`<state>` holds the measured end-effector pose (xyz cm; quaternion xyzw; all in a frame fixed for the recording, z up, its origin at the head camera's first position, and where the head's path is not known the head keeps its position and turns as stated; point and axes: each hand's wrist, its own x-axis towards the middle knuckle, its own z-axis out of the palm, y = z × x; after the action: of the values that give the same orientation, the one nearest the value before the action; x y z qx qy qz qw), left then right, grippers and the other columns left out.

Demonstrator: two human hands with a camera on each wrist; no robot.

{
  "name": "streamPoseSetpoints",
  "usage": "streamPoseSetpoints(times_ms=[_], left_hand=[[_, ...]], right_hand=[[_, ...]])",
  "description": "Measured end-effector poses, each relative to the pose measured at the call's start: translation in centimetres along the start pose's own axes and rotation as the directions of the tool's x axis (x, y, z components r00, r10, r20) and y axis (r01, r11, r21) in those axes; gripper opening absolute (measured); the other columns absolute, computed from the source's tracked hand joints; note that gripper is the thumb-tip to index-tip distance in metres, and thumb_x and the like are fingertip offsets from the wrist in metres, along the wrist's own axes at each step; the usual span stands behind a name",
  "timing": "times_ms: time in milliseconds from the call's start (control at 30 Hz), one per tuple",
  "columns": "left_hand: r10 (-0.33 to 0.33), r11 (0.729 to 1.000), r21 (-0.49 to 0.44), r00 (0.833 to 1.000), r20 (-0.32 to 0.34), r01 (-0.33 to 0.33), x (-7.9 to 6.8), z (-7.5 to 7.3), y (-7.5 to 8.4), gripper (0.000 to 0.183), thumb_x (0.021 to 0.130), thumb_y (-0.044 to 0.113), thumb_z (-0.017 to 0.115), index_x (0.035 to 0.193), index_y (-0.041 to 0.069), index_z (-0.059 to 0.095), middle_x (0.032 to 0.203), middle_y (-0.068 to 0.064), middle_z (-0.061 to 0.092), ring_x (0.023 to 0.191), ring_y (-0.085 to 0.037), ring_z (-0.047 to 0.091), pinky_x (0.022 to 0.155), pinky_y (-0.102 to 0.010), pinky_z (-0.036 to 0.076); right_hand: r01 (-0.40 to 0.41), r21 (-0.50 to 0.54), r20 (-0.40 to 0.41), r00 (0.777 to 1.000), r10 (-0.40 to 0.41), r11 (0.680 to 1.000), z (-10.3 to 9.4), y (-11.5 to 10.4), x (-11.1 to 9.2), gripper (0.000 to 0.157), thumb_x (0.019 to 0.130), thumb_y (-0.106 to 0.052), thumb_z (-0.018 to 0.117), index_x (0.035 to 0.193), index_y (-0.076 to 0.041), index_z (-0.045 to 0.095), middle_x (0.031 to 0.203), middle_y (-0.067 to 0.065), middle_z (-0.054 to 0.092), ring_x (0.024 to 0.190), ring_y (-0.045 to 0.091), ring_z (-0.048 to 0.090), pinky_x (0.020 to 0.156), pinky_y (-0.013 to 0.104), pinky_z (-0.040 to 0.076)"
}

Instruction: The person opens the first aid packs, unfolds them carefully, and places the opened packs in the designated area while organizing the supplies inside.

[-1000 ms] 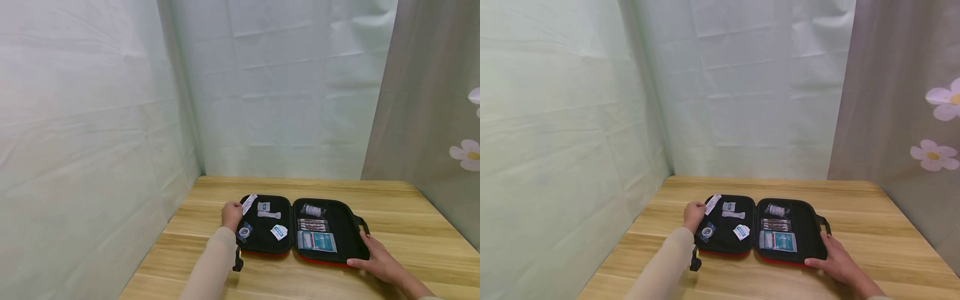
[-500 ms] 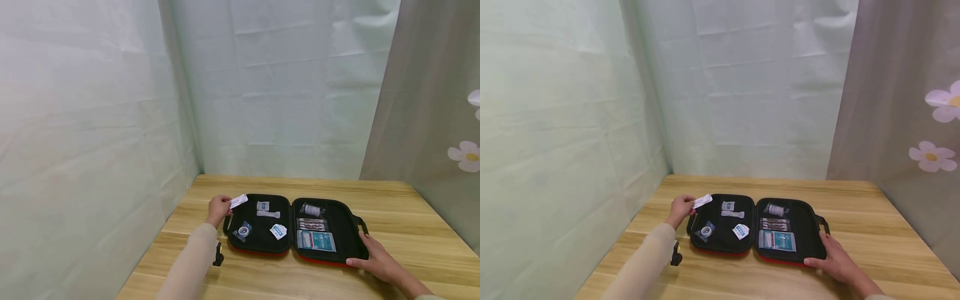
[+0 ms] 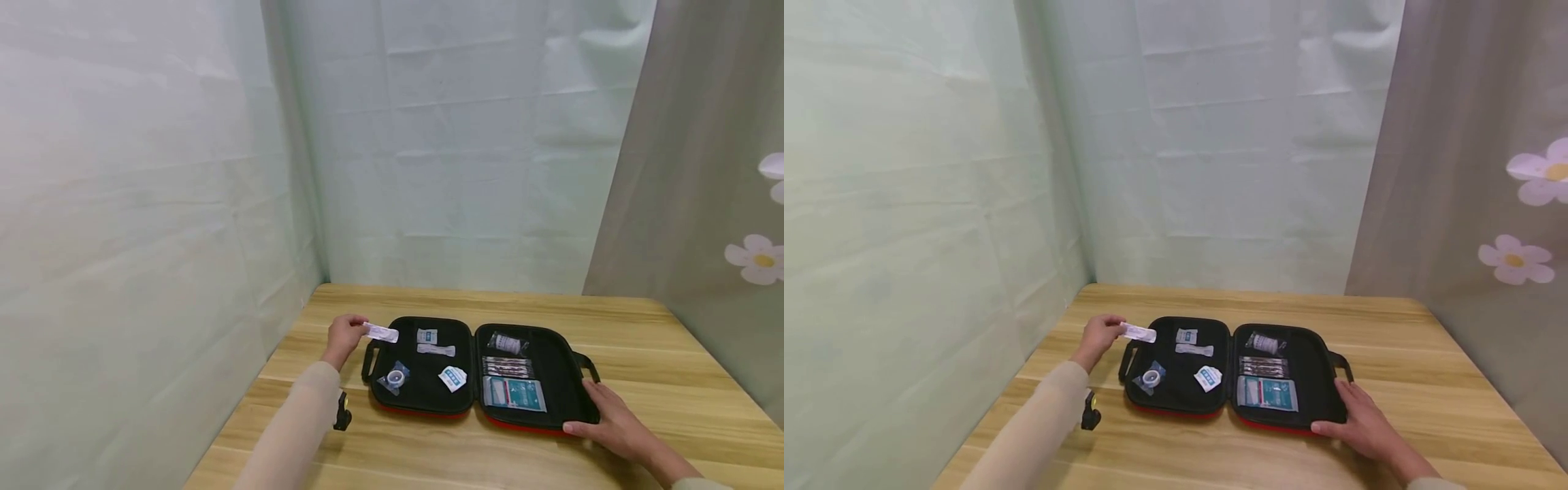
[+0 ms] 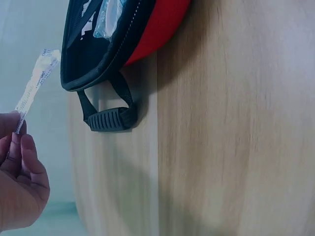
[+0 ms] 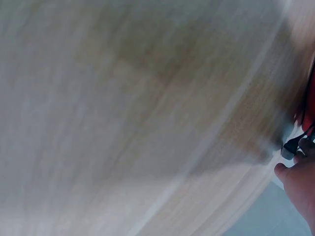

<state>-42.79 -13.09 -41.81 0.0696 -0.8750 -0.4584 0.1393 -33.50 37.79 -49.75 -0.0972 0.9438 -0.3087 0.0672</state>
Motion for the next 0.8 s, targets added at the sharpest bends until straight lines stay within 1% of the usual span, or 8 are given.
streamPoseSetpoints(times_ms=[100, 200, 267, 333, 433, 533, 700, 800], left_hand=[[-0.045, 0.997, -0.068, 0.999, 0.022, 0.046, -0.1, 0.0, -0.2, 0.017, 0.088, -0.001, 0.067, 0.103, -0.008, 0.071, 0.091, -0.016, 0.068, 0.077, -0.023, 0.061, 0.065, -0.029, 0.051], [-0.103, 0.982, -0.155, 0.993, 0.054, 0.111, -0.2, 0.3, -0.4, 0.017, 0.089, -0.004, 0.065, 0.104, -0.01, 0.069, 0.086, -0.014, 0.066, 0.07, -0.019, 0.061, 0.059, -0.025, 0.052], [-0.126, 0.971, -0.195, 0.99, 0.07, 0.137, -0.3, 0.4, -0.7, 0.017, 0.089, -0.006, 0.065, 0.105, -0.012, 0.067, 0.084, -0.014, 0.065, 0.066, -0.018, 0.06, 0.059, -0.025, 0.053], [-0.15, 0.96, -0.226, 0.986, 0.079, 0.164, -0.4, 0.6, -0.9, 0.017, 0.089, -0.007, 0.065, 0.105, -0.013, 0.067, 0.083, -0.013, 0.064, 0.064, -0.016, 0.06, 0.061, -0.026, 0.055], [-0.167, 0.951, -0.248, 0.982, 0.092, 0.185, -0.6, 0.7, -1.1, 0.018, 0.089, -0.008, 0.064, 0.106, -0.014, 0.066, 0.082, -0.013, 0.064, 0.062, -0.014, 0.058, 0.064, -0.029, 0.057], [-0.183, 0.944, -0.258, 0.977, 0.105, 0.205, -0.7, 0.8, -1.4, 0.019, 0.088, -0.009, 0.065, 0.106, -0.014, 0.066, 0.083, -0.013, 0.064, 0.062, -0.013, 0.059, 0.065, -0.028, 0.057], [-0.185, 0.939, -0.269, 0.974, 0.128, 0.213, -0.8, 1.3, -1.7, 0.019, 0.087, -0.011, 0.064, 0.106, -0.017, 0.065, 0.08, -0.012, 0.064, 0.057, -0.009, 0.057, 0.058, -0.02, 0.053], [-0.195, 0.929, -0.291, 0.971, 0.136, 0.228, -0.8, 1.6, -1.7, 0.018, 0.086, -0.013, 0.063, 0.104, -0.018, 0.064, 0.077, -0.01, 0.062, 0.054, -0.007, 0.055, 0.053, -0.016, 0.051]], right_hand=[[0.013, -0.027, -0.028, 1.0, -0.014, 1.0, 0.1, 0.1, -0.1, 0.106, 0.084, -0.051, 0.073, 0.148, 0.016, 0.023, 0.146, 0.044, 0.017, 0.13, 0.063, 0.018, 0.099, 0.078, 0.024], [0.014, -0.039, -0.04, 0.999, -0.016, 0.999, 0.1, 0.1, -0.1, 0.106, 0.083, -0.052, 0.074, 0.148, 0.015, 0.024, 0.146, 0.043, 0.017, 0.128, 0.063, 0.019, 0.098, 0.078, 0.024], [0.004, -0.035, -0.033, 0.999, -0.006, 0.999, 0.1, 0.0, -0.1, 0.107, 0.083, -0.052, 0.073, 0.149, 0.015, 0.023, 0.146, 0.043, 0.017, 0.128, 0.063, 0.019, 0.098, 0.078, 0.025], [-0.008, -0.025, -0.022, 1.0, 0.007, 1.0, 0.0, -0.1, 0.0, 0.107, 0.083, -0.053, 0.073, 0.149, 0.014, 0.022, 0.146, 0.043, 0.016, 0.128, 0.063, 0.019, 0.098, 0.078, 0.025], [-0.03, -0.012, 0.002, 1.0, 0.03, 0.999, -0.1, -0.2, 0.0, 0.108, 0.084, -0.054, 0.072, 0.15, 0.014, 0.019, 0.147, 0.044, 0.014, 0.129, 0.064, 0.018, 0.099, 0.078, 0.024], [-0.042, -0.008, 0.02, 0.999, 0.042, 0.999, -0.1, -0.3, 0.0, 0.109, 0.085, -0.055, 0.071, 0.15, 0.014, 0.017, 0.147, 0.045, 0.012, 0.129, 0.065, 0.017, 0.099, 0.078, 0.024], [-0.057, -0.01, 0.038, 0.998, 0.058, 0.998, -0.1, -0.3, 0.1, 0.11, 0.085, -0.056, 0.07, 0.15, 0.014, 0.016, 0.147, 0.045, 0.012, 0.129, 0.065, 0.017, 0.099, 0.078, 0.023], [-0.069, -0.007, 0.045, 0.997, 0.069, 0.998, -0.1, -0.3, 0.2, 0.111, 0.084, -0.057, 0.07, 0.151, 0.014, 0.015, 0.147, 0.045, 0.011, 0.129, 0.065, 0.016, 0.099, 0.078, 0.023]])
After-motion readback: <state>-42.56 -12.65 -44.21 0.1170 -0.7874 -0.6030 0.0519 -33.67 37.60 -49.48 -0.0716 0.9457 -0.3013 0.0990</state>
